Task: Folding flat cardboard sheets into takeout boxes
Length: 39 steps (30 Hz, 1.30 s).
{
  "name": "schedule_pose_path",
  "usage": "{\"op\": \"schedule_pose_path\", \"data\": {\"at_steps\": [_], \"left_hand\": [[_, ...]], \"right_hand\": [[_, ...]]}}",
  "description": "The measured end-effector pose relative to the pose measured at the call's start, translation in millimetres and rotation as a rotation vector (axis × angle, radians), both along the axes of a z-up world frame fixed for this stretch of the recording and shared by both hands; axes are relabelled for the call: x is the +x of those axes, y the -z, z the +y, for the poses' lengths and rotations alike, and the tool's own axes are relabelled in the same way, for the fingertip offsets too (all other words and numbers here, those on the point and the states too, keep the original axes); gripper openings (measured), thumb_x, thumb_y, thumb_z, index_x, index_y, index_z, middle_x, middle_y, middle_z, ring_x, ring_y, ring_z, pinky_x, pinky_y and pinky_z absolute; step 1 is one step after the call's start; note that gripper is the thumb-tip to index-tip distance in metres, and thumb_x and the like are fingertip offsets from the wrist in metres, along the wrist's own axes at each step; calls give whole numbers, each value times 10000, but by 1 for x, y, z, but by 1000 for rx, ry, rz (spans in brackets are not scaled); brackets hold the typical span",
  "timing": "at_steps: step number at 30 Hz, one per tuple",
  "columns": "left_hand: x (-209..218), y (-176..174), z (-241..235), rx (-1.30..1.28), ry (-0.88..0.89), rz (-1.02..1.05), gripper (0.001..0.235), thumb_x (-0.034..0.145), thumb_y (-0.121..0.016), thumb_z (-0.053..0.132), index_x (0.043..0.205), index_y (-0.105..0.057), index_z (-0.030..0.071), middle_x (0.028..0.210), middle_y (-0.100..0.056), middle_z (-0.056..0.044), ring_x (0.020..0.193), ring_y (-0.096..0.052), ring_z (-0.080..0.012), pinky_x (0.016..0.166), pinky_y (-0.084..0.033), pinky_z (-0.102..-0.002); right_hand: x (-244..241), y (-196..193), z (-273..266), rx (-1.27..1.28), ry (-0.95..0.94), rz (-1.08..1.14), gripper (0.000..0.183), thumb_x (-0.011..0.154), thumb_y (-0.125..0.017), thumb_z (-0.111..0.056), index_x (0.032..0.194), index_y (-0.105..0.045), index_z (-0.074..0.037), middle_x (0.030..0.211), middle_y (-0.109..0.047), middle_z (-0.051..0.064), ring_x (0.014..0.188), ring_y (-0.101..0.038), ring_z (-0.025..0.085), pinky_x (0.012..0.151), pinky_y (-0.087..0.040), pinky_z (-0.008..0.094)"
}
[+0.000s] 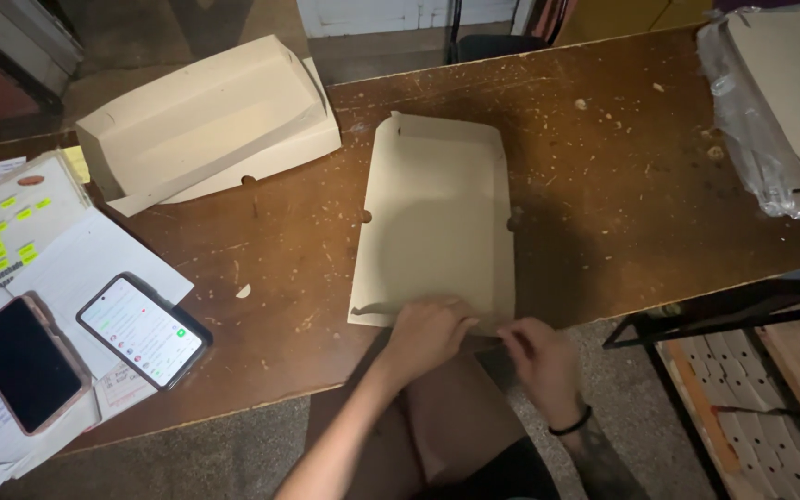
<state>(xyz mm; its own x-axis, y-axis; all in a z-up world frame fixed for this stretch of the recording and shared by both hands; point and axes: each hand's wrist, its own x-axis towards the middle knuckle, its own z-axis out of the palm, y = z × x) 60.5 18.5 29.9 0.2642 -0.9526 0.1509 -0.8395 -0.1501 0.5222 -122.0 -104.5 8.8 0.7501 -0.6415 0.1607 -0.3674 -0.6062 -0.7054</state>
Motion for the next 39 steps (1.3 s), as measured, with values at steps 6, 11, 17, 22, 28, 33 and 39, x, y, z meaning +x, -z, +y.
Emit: {"op": "schedule_pose_path", "data": {"at_steps": [6, 11, 17, 22, 28, 33, 39], "left_hand": [[2, -16, 2, 40, -50, 156, 192, 975, -620, 319, 989, -655, 130, 916, -739, -143, 841, -685, -413, 684, -481, -520], [1, -32, 8, 109, 21, 217, 259, 1051, -558, 196, 1178, -741, 65, 1101, -751, -150, 1099, -689, -357, 956, -535, -459], [8, 0, 42, 289, -24, -278, 223, 1002, -611, 296, 1101, -766, 170, 1070, -739, -37, 1086, -651, -246, 931, -520, -412], [-39, 42, 29, -5, 50, -415, 92, 883, -628, 259, 928, -691, 209, 907, -687, 2, 917, -614, -227, 865, -455, -436], [-102, 52, 6, -280, 233, -116, 157, 914, -643, 238, 976, -706, 108, 983, -662, -70, 958, -619, -285, 868, -413, -455], [-87, 27, 7, -121, 318, -349, 295, 881, -610, 328, 1143, -652, 199, 1159, -609, -30, 1123, -544, -256, 956, -400, -515], [-85, 48, -17, -323, 187, -203, 133, 849, -664, 159, 969, -722, 150, 854, -673, -33, 824, -633, -240, 698, -481, -395]], "right_hand": [[21, -19, 9, -374, -196, 181, 176, 969, -668, -241, 834, -623, -136, 755, -576, 51, 662, -616, 246, 541, -455, 423], [27, -17, 12, -351, -101, 278, 77, 922, -762, -249, 914, -735, -177, 787, -709, 4, 788, -726, 204, 699, -574, 304], [-18, -3, -41, -241, 63, 345, 167, 1004, -668, -289, 1070, -753, -161, 972, -760, 84, 948, -753, 300, 828, -597, 404], [-24, -39, -24, -101, 224, 472, 416, 974, -691, -290, 1372, -573, -263, 939, -783, 39, 825, -764, 241, 734, -643, 381], [-74, -12, 6, -95, -122, 147, 340, 811, -714, -96, 1144, -733, -161, 1160, -755, 18, 987, -737, 209, 807, -581, 329], [-103, -4, -13, -38, 9, 187, 453, 702, -847, -131, 1133, -748, -227, 1078, -780, -69, 879, -741, 122, 754, -554, 276], [-74, 21, -22, -93, 164, -58, 104, 881, -783, -180, 981, -775, -153, 1011, -785, -22, 751, -670, 122, 724, -498, 271]]}}
